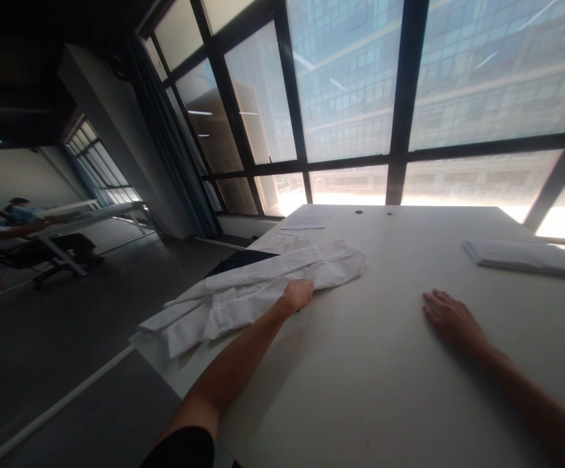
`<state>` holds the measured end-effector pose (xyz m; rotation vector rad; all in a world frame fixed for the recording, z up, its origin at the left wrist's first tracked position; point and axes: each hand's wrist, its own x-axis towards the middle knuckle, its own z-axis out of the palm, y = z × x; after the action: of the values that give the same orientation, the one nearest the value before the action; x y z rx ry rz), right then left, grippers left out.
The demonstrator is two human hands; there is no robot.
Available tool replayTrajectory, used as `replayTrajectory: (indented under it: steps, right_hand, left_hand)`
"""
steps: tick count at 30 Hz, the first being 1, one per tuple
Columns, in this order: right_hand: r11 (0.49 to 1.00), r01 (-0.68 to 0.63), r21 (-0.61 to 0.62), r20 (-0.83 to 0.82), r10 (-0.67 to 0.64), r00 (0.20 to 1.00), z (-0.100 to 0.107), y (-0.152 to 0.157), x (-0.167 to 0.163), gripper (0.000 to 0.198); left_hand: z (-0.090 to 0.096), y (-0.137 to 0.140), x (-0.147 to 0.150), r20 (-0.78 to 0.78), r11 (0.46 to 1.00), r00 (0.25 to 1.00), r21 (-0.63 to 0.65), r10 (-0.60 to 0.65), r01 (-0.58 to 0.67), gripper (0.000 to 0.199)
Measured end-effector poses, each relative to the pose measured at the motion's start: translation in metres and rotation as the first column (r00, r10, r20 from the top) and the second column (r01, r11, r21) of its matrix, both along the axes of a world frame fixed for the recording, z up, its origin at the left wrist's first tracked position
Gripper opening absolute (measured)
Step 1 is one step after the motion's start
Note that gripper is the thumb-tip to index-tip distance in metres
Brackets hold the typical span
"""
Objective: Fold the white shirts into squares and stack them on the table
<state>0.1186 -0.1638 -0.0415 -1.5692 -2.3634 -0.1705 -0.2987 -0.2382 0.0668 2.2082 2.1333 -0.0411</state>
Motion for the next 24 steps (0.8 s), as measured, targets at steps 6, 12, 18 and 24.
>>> replayTrajectory:
  steps: [6, 12, 18, 24]
  right_hand:
    - [1.000, 0.007, 0.000, -0.033, -0.007, 0.999, 0.003, -0.003, -0.002, 0.049]
    - [1.000, -0.003, -0.006, -0.033, 0.002, 0.999, 0.001, -0.001, 0.000, 0.050]
    - [0.999, 0.024, -0.045, -0.022, -0.025, 0.999, 0.008, -0.005, -0.005, 0.049]
    - [0.993, 0.063, -0.099, -0.015, -0.065, 0.998, 0.027, -0.015, -0.014, 0.050]
  left_hand:
    - [-0.016, -0.003, 0.037, 0.052, 0.981, 0.987, 0.130, -0.149, 0.141, 0.054]
    - [0.004, -0.025, 0.042, -0.098, 0.982, 0.977, 0.001, -0.189, 0.190, 0.070]
    - [0.007, -0.063, -0.005, -0.121, 0.989, 0.992, -0.136, 0.047, -0.064, 0.063]
    - [0.005, -0.065, -0.042, -0.027, 0.978, 0.986, -0.130, -0.167, 0.162, 0.070]
